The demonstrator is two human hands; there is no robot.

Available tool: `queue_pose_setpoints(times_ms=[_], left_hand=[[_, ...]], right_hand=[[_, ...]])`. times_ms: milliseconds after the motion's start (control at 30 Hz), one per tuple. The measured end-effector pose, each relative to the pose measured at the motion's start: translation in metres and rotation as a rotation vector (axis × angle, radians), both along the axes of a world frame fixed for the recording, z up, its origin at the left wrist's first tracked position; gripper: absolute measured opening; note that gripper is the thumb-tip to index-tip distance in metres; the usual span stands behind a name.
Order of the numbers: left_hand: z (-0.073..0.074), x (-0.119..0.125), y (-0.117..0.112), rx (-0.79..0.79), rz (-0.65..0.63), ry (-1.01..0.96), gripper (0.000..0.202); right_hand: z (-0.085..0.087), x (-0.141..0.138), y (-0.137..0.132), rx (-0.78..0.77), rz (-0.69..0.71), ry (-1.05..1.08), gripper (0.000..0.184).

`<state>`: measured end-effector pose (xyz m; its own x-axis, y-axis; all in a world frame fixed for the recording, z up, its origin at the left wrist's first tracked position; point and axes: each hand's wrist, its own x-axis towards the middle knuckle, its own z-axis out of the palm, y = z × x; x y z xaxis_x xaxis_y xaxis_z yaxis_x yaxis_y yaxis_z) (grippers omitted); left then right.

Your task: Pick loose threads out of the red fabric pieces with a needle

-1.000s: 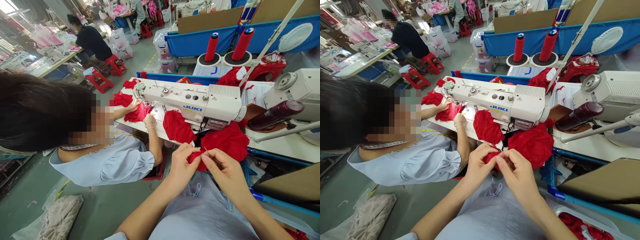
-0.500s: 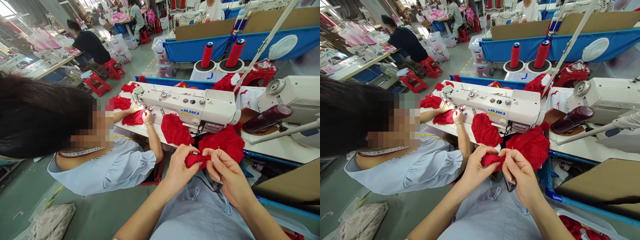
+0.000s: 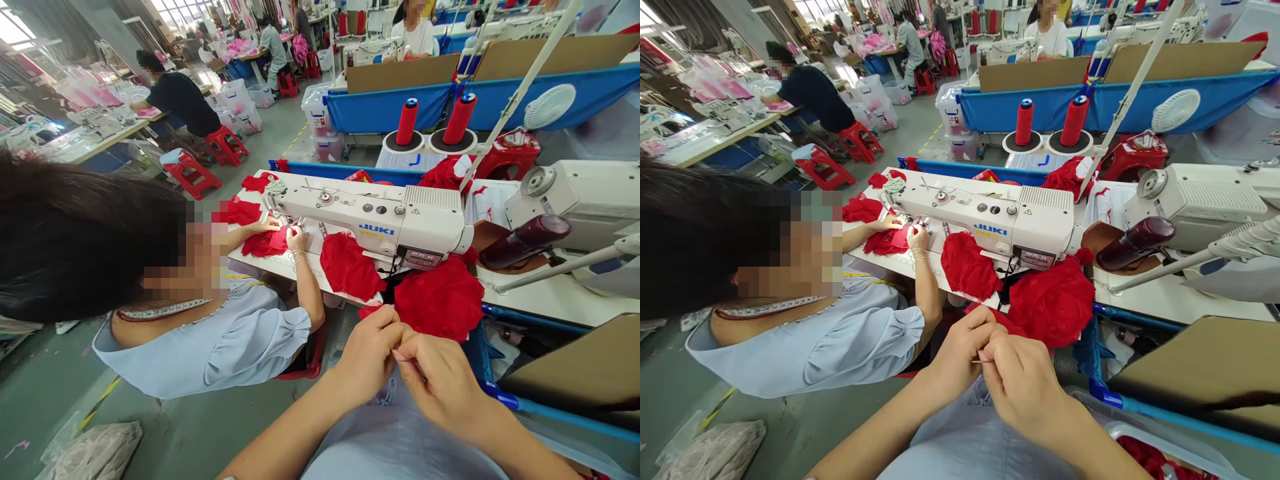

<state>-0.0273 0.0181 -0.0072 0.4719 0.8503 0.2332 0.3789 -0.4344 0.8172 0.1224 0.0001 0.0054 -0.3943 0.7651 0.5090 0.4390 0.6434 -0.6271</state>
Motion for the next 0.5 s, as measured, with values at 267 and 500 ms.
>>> queue_pose_setpoints(times_ms=[267, 500], left_hand=[[-0.002, 0.012, 0.001, 0.009, 0.049, -0.013, 0.022], [-0.003, 0.007, 0.0, -0.094, -0.005, 0.102, 0.026]], right_hand=[[0.011, 0.004, -0.002, -0.228, -0.003, 0.138, 0.021], [-0.017, 0.032, 0.013, 0.031, -0.065, -0.043, 0.02]])
